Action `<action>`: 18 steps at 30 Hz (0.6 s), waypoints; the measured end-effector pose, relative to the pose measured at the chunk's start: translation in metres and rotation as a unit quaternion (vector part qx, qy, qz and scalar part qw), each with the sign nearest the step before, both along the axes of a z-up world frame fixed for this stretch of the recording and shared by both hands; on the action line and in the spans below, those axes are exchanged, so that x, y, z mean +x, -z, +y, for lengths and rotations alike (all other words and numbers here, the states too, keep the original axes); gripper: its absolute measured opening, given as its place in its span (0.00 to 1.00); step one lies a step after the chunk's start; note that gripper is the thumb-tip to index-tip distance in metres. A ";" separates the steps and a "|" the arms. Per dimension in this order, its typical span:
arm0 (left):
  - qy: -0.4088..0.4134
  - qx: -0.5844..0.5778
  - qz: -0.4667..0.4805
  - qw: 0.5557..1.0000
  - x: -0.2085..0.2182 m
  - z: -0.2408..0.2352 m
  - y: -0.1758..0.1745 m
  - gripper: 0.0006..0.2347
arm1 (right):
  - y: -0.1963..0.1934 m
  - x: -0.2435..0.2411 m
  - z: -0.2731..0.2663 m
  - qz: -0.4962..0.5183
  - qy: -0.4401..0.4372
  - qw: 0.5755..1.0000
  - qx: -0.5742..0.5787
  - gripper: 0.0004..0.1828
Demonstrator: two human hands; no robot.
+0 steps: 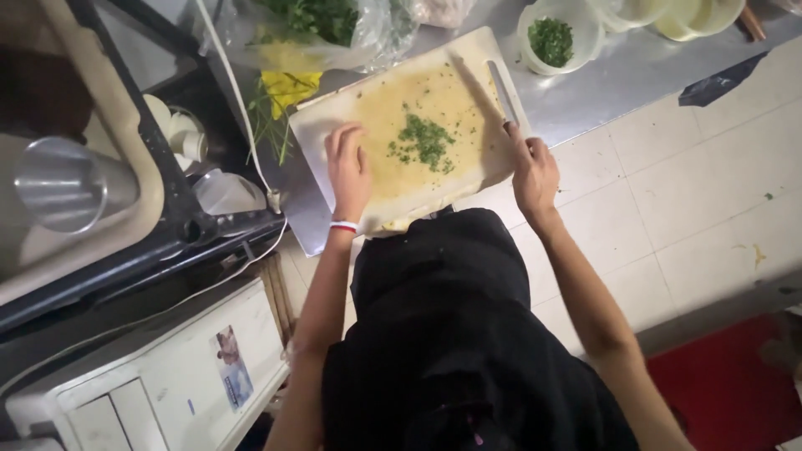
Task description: The person chops green herbs on a white cutting board using a knife. They gather the chopped herbs and transfer them into a small plastic bowl. The person then retrieves more herbs from a plastic bag and continues chopping.
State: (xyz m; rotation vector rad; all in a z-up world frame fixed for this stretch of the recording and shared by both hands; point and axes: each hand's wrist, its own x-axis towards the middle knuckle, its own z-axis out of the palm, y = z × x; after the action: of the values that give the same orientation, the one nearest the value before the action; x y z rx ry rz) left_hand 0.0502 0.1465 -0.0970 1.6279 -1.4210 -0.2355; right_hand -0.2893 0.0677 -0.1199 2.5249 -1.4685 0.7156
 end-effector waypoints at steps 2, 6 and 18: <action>-0.033 0.008 0.036 0.999 0.003 0.010 0.025 0.16 | 0.006 -0.002 0.005 -0.016 -0.048 0.998 0.041 0.29; -0.022 -0.017 0.044 0.999 0.001 0.009 0.029 0.14 | 0.006 0.000 0.008 0.031 -0.072 0.996 0.038 0.27; -0.016 -0.012 -0.023 1.000 0.001 0.010 0.043 0.12 | 0.014 -0.007 0.013 0.044 -0.104 0.993 0.042 0.28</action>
State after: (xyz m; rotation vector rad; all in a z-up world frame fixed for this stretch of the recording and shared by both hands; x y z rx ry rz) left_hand 0.0508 0.1566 -0.1402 1.6449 -1.4250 -0.1628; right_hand -0.2960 0.0803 -0.1340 2.7636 -1.2446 0.5713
